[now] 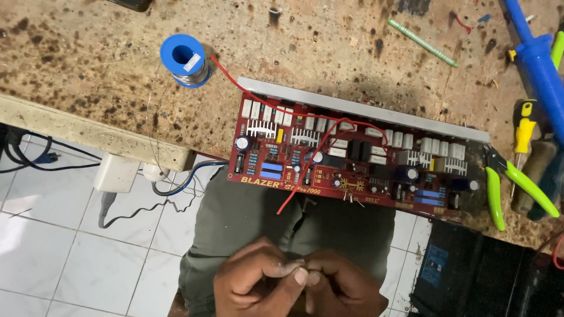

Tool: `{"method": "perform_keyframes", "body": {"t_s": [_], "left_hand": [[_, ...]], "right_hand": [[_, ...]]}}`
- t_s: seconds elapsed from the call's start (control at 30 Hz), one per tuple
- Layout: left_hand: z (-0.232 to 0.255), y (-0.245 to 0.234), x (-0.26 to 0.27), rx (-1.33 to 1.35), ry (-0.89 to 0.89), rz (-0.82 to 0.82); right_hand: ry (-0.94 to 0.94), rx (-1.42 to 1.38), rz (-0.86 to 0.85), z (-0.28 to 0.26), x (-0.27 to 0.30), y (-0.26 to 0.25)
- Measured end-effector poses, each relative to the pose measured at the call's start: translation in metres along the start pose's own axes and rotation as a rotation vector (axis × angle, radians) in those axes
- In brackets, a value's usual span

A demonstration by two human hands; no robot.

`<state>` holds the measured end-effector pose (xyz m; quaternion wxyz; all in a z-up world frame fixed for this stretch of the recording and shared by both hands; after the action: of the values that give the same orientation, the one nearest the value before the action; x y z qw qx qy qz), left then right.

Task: The person works on a red circuit board, using wire cutters to trim the ends of red and black wires. They then use a soldering iron to apply solder to the board's connection points and attach the wires.

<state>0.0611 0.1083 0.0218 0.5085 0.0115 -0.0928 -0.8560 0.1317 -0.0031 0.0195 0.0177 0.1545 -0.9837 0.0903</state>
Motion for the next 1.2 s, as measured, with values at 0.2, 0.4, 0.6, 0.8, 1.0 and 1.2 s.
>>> {"method": "perform_keyframes", "body": {"t_s": [0.2,0.4,0.6,0.8,1.0,1.2], "left_hand": [[0.002,0.000,-0.007,0.057,0.075,-0.181],[-0.057,-0.013,0.007,0.506,-0.578,0.083],[-0.092,-0.011,0.023,0.459,-0.825,0.054],[-0.096,-0.004,0.041,0.588,-1.058,-0.048],[-0.058,0.004,0.023,0.496,-0.515,-0.015],[0.003,0.005,-0.010,-0.024,-0.026,-0.064]], "right_hand": [[0.941,-0.274,-0.628,0.079,0.011,-0.036],[-0.477,0.242,-0.325,0.027,-0.010,-0.023],[-0.807,0.295,-0.195,0.007,-0.001,-0.019],[-0.579,0.150,-0.226,0.014,0.000,-0.037],[-0.353,-0.189,0.203,0.008,-0.003,-0.009],[-0.277,-0.396,0.222,0.036,-0.024,-0.019]]}}
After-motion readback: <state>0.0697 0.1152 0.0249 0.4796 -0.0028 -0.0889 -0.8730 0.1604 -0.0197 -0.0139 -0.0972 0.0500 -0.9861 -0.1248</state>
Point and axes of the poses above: each hand's wrist, its own x-axis away from the middle knuckle, its own y-axis out of the palm, z = x × y, the point moved 5 cm from there along -x, towards the middle knuckle, and after that the axes turned 5 degrees about z, right-handed, at the moved point
